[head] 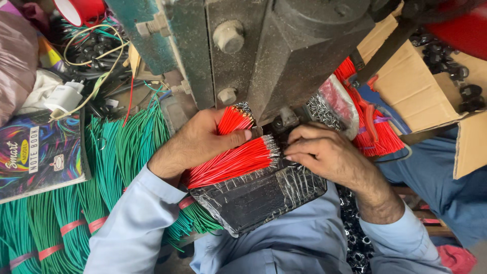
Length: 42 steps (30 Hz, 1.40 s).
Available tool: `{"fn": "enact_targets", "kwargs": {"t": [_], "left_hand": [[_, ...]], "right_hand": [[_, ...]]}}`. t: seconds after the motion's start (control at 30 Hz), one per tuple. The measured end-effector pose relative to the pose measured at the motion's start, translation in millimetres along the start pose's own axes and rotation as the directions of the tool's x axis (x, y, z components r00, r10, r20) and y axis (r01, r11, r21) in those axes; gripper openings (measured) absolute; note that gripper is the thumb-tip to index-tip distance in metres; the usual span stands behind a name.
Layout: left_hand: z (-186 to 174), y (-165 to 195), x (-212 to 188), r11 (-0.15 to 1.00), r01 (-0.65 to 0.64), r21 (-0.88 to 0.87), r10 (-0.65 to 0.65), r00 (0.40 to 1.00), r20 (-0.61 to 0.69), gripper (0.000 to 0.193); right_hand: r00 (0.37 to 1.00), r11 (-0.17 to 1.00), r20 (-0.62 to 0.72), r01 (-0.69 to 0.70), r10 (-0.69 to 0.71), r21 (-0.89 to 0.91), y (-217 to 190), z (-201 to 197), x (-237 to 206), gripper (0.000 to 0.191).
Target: The person holds a bundle of red wires and, one at a time, inserts the stripped end of a wire with a metal terminal into a bench-mounted crimping press, operates the press to crimp the terminal onto the wire, and sets the finished wire aside. The person repeats this crimping cycle continuously throughout the episode.
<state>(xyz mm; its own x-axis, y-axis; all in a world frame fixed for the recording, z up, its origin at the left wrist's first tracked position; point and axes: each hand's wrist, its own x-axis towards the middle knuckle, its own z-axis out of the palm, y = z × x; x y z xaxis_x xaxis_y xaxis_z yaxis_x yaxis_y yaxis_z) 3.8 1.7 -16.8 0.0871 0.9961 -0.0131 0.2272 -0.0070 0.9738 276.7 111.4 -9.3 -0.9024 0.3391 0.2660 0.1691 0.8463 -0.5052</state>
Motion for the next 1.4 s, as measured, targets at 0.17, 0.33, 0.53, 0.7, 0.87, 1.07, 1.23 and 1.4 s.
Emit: {"fn": "enact_targets", "kwargs": {"t": [0.17,0.33,0.53,0.7,0.87,1.07,1.23,1.4], "left_hand": [[-0.6,-2.1,-0.5,0.997,-0.031,-0.073,0.031,1.000,-0.005,0.017],[-1.1,-0.5,0.0,0.998,0.008,-0.062,-0.009,1.000,-0.010,0.017],[-0.3,2.8,-1.0,1.000,0.030,0.001,-0.030,0.998,-0.048,0.016],[-0.6,4.7,-1.8,0.998,0.021,0.060,-0.017,0.997,-0.077,0.018],[-0.8,0.6,-0.4,1.000,0.002,0.011,-0.002,0.999,-0.042,0.017],[-1.3,-2.0,0.4,1.000,-0.001,-0.006,0.001,1.000,-0.029,0.016],[-1.5,0.2,-0.5,0.999,0.014,0.032,-0.012,0.999,-0.049,0.016],[-1.5,3.5,0.2,0.999,0.028,-0.018,-0.029,0.999,-0.031,0.017]], "right_hand": [[0.993,0.997,-0.088,-0.081,0.082,0.015,-1.6,11.6,1.5,0.011],[0.951,0.893,-0.125,-0.213,0.282,0.396,16.7,25.6,9.1,0.014],[0.930,0.751,-0.209,-0.100,0.304,0.652,28.3,47.8,17.3,0.013],[0.916,0.755,-0.260,-0.067,0.307,0.653,28.9,59.9,25.7,0.013],[0.902,0.782,-0.250,-0.138,0.353,0.608,26.3,62.8,28.9,0.008],[0.905,0.821,-0.264,-0.140,0.332,0.553,27.5,63.7,27.8,0.007],[0.904,0.815,-0.266,-0.135,0.334,0.564,30.3,64.4,27.9,0.006],[0.910,0.845,-0.300,-0.091,0.285,0.527,19.5,62.1,27.9,0.006]]}}
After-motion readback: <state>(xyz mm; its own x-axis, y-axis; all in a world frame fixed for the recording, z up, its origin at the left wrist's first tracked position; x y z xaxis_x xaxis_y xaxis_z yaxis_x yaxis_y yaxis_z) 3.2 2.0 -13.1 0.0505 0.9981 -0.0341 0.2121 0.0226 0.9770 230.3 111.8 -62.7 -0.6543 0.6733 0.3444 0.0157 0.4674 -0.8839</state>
